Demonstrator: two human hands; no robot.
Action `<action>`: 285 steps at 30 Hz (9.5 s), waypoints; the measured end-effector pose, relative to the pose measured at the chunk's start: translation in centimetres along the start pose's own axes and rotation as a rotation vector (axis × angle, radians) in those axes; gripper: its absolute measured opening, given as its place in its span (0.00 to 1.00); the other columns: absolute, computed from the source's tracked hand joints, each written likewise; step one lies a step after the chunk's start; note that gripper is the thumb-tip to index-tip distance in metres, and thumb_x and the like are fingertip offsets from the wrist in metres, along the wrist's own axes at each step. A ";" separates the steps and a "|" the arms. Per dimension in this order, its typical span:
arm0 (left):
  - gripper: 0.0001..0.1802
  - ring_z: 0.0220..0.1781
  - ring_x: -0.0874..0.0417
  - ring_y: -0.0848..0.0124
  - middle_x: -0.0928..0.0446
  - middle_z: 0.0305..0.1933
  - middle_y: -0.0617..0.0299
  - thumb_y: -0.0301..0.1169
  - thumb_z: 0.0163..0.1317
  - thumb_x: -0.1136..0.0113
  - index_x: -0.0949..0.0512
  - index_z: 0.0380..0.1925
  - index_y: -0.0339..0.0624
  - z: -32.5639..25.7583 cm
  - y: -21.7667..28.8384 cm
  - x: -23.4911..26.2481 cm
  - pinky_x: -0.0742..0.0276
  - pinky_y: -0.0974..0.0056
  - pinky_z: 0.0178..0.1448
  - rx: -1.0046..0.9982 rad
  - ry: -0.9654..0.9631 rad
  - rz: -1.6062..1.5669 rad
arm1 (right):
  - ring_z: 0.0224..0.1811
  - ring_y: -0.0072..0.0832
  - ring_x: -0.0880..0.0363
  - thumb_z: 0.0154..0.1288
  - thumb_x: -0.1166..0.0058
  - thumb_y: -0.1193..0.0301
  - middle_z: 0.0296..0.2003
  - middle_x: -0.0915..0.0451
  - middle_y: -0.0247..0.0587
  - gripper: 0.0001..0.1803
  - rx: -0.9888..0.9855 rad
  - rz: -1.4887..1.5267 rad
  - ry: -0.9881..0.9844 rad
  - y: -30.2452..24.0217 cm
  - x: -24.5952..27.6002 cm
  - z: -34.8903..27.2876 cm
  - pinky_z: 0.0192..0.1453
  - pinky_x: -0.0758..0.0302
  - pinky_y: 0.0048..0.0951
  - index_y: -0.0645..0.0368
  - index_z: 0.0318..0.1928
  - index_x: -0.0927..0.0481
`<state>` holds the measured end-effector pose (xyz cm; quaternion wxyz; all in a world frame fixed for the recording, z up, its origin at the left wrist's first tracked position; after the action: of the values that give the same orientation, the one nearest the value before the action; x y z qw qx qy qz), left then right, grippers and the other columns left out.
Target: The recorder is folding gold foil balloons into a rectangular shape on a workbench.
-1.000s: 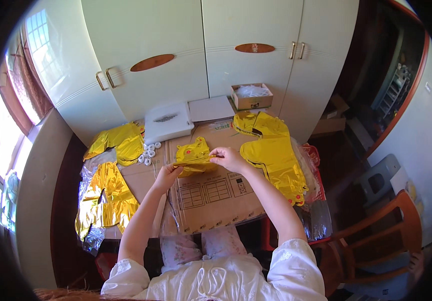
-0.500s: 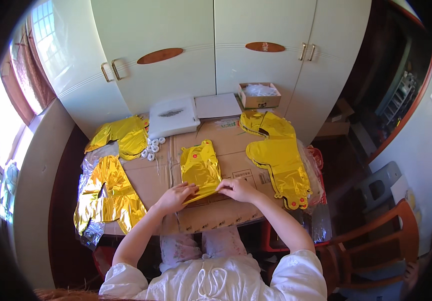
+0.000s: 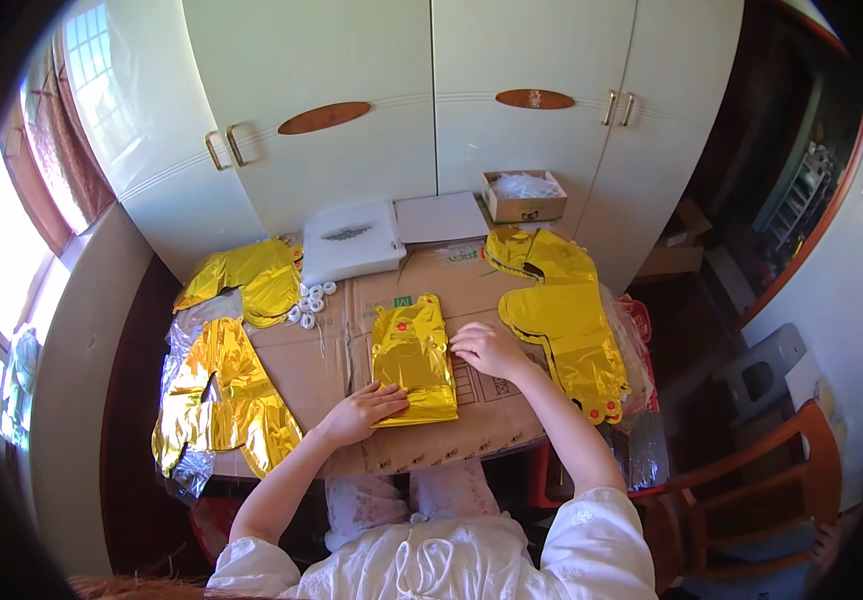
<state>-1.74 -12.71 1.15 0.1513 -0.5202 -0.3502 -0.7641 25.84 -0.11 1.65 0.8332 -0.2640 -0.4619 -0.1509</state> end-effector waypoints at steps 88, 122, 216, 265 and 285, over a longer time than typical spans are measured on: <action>0.18 0.57 0.21 0.59 0.22 0.56 0.54 0.28 0.60 0.40 0.21 0.51 0.41 3.2 -4.1 1.9 0.28 0.59 0.61 0.104 -0.022 -0.211 | 0.66 0.29 0.31 0.55 0.39 0.73 0.58 0.23 0.33 0.21 0.115 0.117 -0.195 -1.4 -2.6 -1.7 0.70 0.39 0.43 0.49 0.52 0.19; 0.28 0.75 0.40 0.69 0.32 0.69 0.66 0.26 0.62 0.50 0.30 0.64 0.56 2.4 -6.6 0.7 0.57 0.44 0.77 0.132 -0.083 -0.070 | 0.53 0.36 0.21 0.55 0.41 0.76 0.48 0.19 0.37 0.13 0.107 0.107 0.057 -2.6 -0.7 -1.4 0.60 0.27 0.38 0.56 0.43 0.20; 0.17 0.45 0.19 0.50 0.20 0.44 0.45 0.38 0.58 0.37 0.19 0.39 0.35 2.8 -3.1 2.3 0.23 0.56 0.51 0.285 0.271 -0.226 | 0.47 0.43 0.21 0.62 0.44 0.69 0.40 0.18 0.48 0.11 -0.134 0.322 0.008 -2.0 -2.2 -2.0 0.54 0.26 0.39 0.66 0.33 0.19; 0.28 0.35 0.16 0.51 0.17 0.34 0.48 0.40 0.63 0.44 0.40 0.59 0.44 8.8 -3.9 -2.3 0.26 0.48 0.39 0.989 0.509 0.221 | 0.32 0.36 0.21 0.56 0.42 0.67 0.23 0.21 0.37 0.20 -0.645 -0.257 0.383 -5.9 -5.2 0.0 0.38 0.32 0.44 0.54 0.50 0.27; 0.29 0.39 0.17 0.53 0.20 0.39 0.53 0.32 0.52 0.35 0.33 0.55 0.45 7.5 -6.2 -0.2 0.22 0.53 0.44 0.890 0.637 -0.151 | 0.33 0.35 0.21 0.61 0.46 0.69 0.25 0.20 0.35 0.22 -0.553 -0.389 0.308 -6.3 -5.3 0.0 0.39 0.32 0.42 0.44 0.57 0.25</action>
<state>-0.22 -3.15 0.18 0.3998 -0.1226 -0.6125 -0.6708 19.95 -5.17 -0.93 0.7457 -0.3609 -0.3146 -0.4634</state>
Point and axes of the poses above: each hand's wrist, its own z-axis towards the middle knuckle, its own x-axis out of the back of the hand, y = z × x, the point moved 2 cm from there along z, towards the middle knuckle
